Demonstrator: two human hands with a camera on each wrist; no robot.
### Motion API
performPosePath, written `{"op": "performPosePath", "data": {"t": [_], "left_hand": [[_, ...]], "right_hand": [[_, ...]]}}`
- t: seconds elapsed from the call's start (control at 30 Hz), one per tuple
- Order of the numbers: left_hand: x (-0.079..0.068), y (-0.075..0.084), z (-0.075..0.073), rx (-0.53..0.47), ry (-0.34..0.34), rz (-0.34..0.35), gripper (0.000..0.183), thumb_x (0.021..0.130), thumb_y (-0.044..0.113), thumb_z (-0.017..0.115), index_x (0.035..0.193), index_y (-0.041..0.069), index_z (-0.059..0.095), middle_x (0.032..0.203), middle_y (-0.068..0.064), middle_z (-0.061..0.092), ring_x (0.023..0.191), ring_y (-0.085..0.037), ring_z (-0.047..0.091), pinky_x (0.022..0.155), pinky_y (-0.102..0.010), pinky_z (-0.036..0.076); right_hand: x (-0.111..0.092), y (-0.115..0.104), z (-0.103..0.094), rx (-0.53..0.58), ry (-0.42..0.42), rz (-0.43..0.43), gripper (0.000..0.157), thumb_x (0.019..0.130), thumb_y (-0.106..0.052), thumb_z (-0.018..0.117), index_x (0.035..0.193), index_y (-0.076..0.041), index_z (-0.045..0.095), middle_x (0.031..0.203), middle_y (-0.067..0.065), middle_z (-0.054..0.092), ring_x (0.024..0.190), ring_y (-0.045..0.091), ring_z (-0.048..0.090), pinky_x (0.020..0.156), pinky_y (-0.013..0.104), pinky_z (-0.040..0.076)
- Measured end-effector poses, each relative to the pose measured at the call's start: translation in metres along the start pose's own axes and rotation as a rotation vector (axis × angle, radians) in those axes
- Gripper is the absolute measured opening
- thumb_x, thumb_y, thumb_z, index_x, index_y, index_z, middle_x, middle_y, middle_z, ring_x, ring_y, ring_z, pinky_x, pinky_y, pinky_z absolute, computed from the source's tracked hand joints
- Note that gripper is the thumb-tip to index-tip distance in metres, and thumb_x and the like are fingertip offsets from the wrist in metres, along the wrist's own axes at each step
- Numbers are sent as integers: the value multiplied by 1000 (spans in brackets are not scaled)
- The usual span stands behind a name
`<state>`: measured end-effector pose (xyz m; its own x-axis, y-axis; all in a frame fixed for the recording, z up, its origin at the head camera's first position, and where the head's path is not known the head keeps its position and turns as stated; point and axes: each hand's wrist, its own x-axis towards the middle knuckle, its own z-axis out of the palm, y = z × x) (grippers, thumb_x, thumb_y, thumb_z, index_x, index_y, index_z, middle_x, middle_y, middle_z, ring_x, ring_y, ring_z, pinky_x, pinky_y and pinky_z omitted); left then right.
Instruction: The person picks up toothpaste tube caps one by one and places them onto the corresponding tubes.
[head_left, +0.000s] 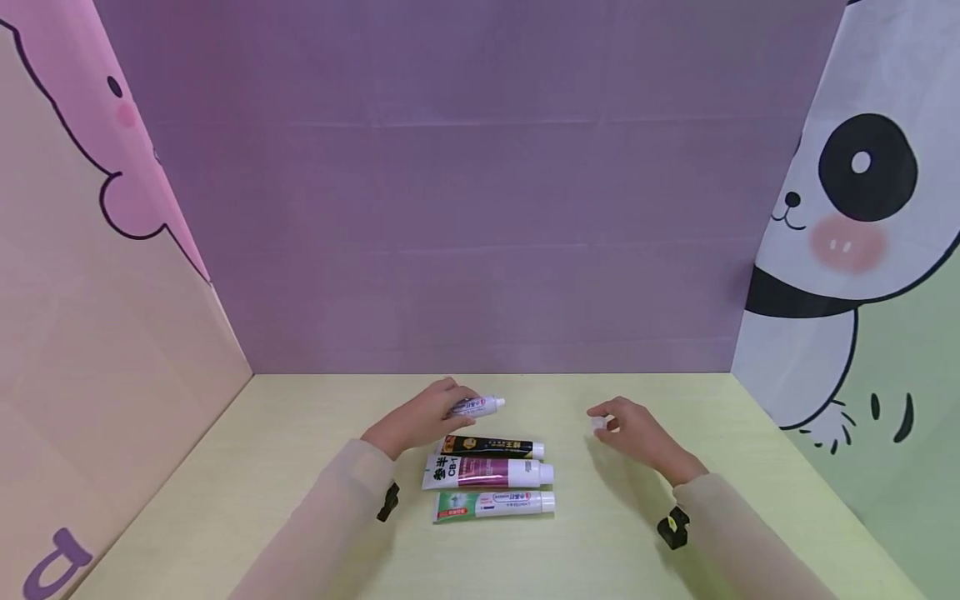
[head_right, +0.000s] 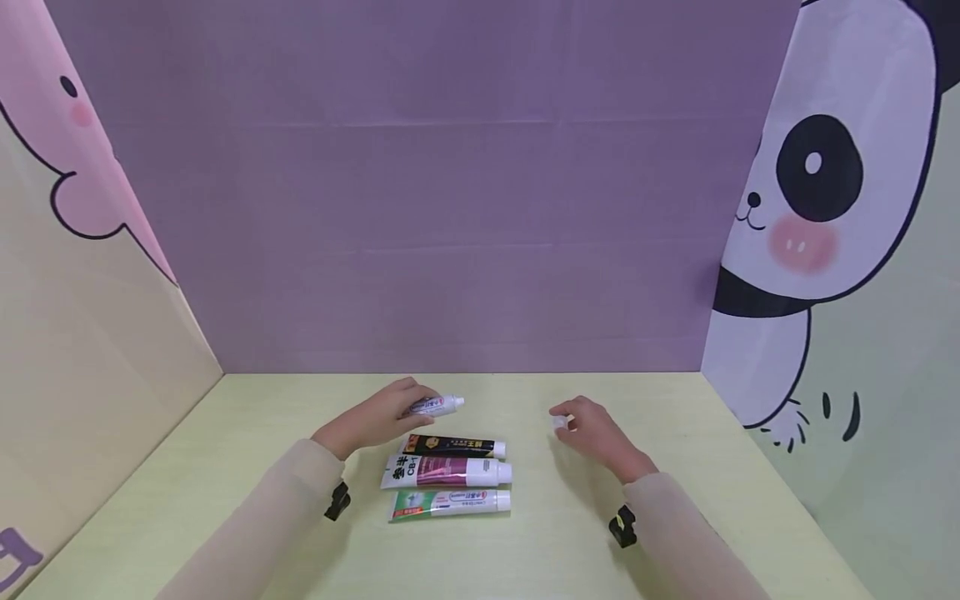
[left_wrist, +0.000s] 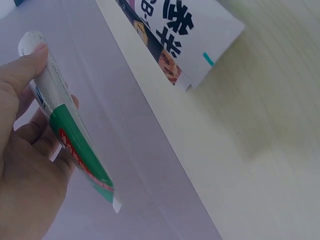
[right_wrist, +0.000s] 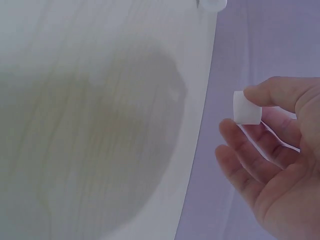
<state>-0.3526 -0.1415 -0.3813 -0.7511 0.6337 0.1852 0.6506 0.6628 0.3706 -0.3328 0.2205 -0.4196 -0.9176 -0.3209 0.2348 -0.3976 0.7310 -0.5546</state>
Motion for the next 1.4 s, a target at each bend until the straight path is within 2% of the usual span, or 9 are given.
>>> {"op": "performPosePath", "data": {"t": [0.27, 0.53, 0.73, 0.97, 1.07, 1.23, 1.4], "left_hand": [[5, -5, 7, -31, -20, 27, 38, 100, 22, 65, 134, 7, 60, 115, -5, 55, 97, -17, 51, 87, -36, 50], [7, -7, 13, -47, -36, 81, 36, 100, 21, 64, 133, 6, 60, 114, -6, 56, 94, -15, 52, 86, -35, 51], [8, -5, 18, -26, -34, 104, 36, 100, 22, 65, 132, 8, 61, 113, -4, 56, 93, -14, 52, 86, -34, 51], [8, 1, 20, -26, -36, 110, 36, 99, 23, 67, 132, 9, 62, 112, -2, 56, 94, -14, 53, 87, -33, 51], [9, 4, 20, -20, -46, 101, 37, 99, 25, 66, 133, 10, 61, 113, -1, 56, 95, -13, 52, 88, -32, 51], [10, 7, 20, -24, -47, 122, 36, 99, 25, 66, 132, 10, 62, 113, -2, 56, 98, -15, 52, 89, -34, 50], [11, 8, 21, -12, -43, 148, 37, 99, 27, 66, 131, 9, 62, 112, 0, 56, 97, -14, 51, 88, -32, 50]], "right_hand": [[0, -9, 8, 11, 27, -95, 27, 93, -3, 68, 119, 3, 69, 111, 12, 63, 89, 21, 63, 74, 31, 54], [1, -17, 14, -6, 38, -161, 28, 91, -4, 70, 118, 0, 69, 107, 6, 65, 90, 20, 63, 81, 36, 55], [3, -24, 16, -6, 53, -166, 30, 90, -5, 74, 119, 0, 69, 105, 4, 65, 89, 18, 63, 81, 34, 55], [4, -35, 20, 108, 60, -133, 35, 86, -3, 78, 115, 2, 60, 99, 1, 63, 90, 17, 62, 83, 31, 54], [4, -38, 22, 147, 63, -117, 32, 85, -3, 79, 109, -2, 58, 97, 0, 62, 90, 18, 62, 84, 35, 54], [5, -43, 24, 151, 64, -134, 26, 85, -6, 80, 102, -6, 60, 94, -1, 63, 88, 17, 63, 85, 45, 54], [5, -46, 25, 135, 85, -143, 24, 86, -8, 79, 102, -7, 62, 94, -3, 63, 90, 17, 64, 85, 44, 55]]}}
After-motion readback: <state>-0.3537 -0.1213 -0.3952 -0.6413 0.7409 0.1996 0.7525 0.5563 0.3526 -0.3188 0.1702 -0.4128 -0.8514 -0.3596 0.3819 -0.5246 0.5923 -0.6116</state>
